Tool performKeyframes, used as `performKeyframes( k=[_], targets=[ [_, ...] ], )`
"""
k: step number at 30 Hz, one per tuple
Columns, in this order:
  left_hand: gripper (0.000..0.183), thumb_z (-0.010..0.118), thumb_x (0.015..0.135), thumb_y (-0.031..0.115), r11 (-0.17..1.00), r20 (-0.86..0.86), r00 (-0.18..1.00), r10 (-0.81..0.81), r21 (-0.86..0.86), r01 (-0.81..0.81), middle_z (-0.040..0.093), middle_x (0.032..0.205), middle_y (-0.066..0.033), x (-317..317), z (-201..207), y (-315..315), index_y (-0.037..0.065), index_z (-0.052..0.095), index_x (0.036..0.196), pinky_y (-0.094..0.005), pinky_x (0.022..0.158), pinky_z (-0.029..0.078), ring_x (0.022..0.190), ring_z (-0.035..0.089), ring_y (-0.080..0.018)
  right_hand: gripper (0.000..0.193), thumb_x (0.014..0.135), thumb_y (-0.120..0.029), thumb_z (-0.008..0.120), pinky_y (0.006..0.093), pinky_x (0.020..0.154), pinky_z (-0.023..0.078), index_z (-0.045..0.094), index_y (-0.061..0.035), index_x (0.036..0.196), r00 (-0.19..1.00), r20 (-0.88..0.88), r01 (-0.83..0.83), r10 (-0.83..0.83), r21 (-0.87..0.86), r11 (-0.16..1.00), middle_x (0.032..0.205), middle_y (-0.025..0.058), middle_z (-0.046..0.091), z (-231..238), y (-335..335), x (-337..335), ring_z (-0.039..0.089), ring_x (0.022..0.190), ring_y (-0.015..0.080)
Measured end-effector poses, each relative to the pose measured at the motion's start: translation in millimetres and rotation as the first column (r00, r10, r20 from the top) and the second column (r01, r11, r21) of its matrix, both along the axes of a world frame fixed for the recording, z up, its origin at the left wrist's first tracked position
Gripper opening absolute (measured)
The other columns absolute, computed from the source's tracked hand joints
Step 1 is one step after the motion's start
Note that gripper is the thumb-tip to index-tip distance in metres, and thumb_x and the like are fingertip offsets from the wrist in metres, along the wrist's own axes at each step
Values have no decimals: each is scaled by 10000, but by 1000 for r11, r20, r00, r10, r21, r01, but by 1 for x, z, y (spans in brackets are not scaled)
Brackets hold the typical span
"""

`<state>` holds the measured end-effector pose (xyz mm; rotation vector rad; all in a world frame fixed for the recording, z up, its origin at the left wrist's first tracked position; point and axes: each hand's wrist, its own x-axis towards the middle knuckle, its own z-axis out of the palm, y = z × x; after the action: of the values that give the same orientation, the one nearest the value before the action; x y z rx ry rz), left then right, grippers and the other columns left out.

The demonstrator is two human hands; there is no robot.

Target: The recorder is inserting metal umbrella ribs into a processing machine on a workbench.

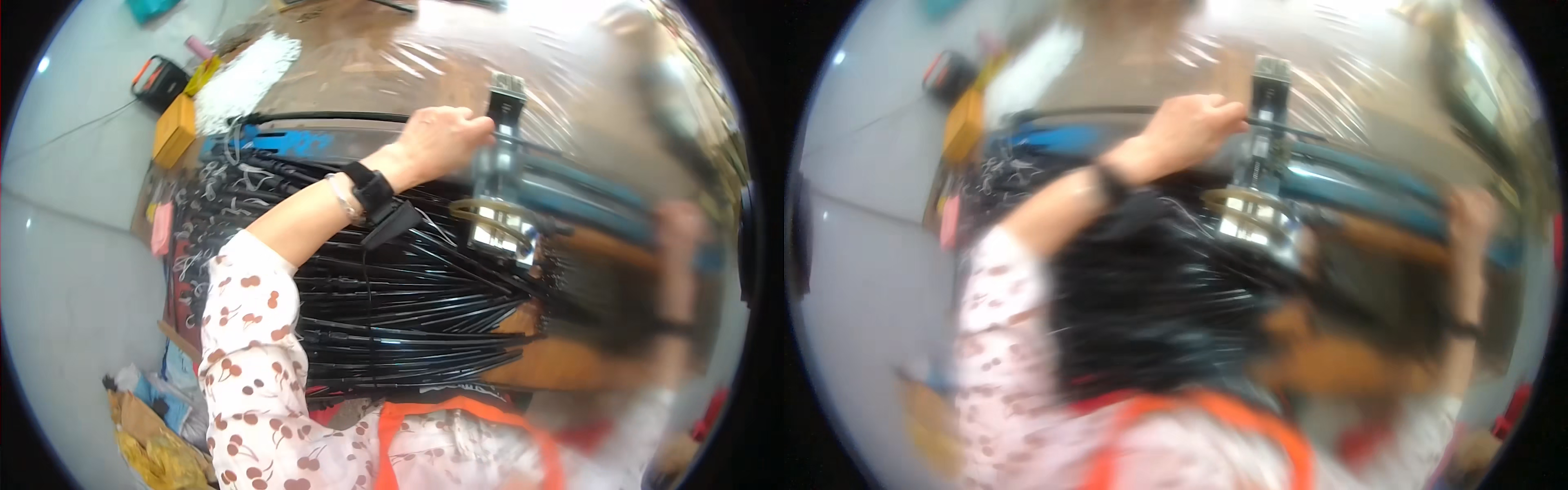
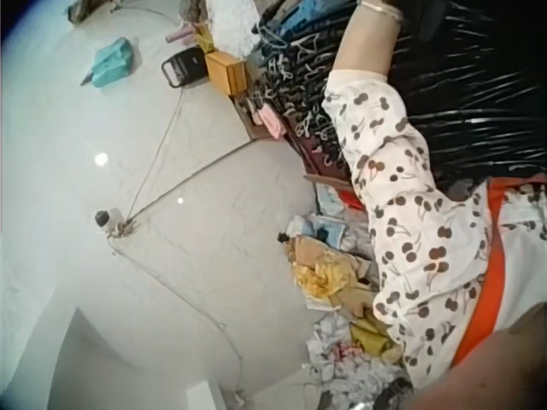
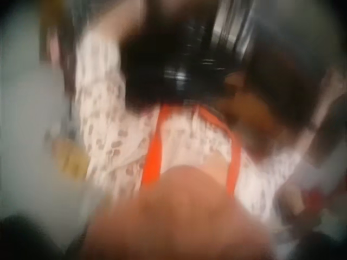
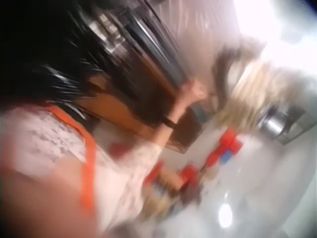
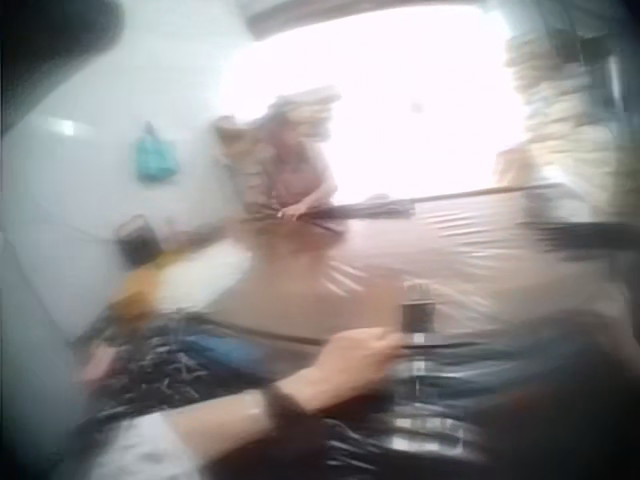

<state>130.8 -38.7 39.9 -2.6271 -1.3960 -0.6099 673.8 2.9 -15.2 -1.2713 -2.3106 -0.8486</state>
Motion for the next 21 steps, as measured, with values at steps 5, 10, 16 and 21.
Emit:
performKeyframes(
  k=[5, 10, 16, 21],
  targets=[
    [203, 633, 948, 225, 998, 104, 995, -5, -67, 12, 642, 813, -175, -20, -27, -2, 37, 631, 871, -481, 707, 522, 776, 639, -399, 144, 944, -173, 625, 466, 835, 498, 699, -52, 968, 980, -200, -40, 14, -123, 992, 939, 143, 703, -14, -3, -14, 649, 905, 352],
    [188, 669, 912, 192, 982, 239, 970, 52, -188, -6, 644, 846, -182, -10, -24, -8, 24, 704, 836, -471, 740, 511, 818, 633, -394, 129, 924, -162, 652, 460, 790, 506, 698, -43, 941, 986, -163, -39, 21, -103, 994, 929, 136, 702, -32, 7, -1, 656, 900, 344],
    [185, 672, 920, 211, 996, 363, 932, -15, -73, 45, 649, 883, -163, -13, -27, -3, 45, 703, 844, -473, 726, 510, 842, 628, -387, 169, 929, -143, 650, 448, 912, 508, 727, -58, 1053, 994, -76, 64, -73, -120, 991, 1050, 125, 726, -14, -13, 8, 668, 1005, 336],
    [187, 581, 972, 259, 987, 79, 996, 29, -162, -16, 707, 852, -171, -11, -29, 1, 87, 653, 951, -510, 673, 548, 816, 694, -390, 264, 893, -106, 678, 460, 1015, 456, 719, -54, 1149, 962, -179, -222, 207, -71, 972, 1077, 104, 740, 39, -83, -128, 643, 1137, 310]
  ],
)
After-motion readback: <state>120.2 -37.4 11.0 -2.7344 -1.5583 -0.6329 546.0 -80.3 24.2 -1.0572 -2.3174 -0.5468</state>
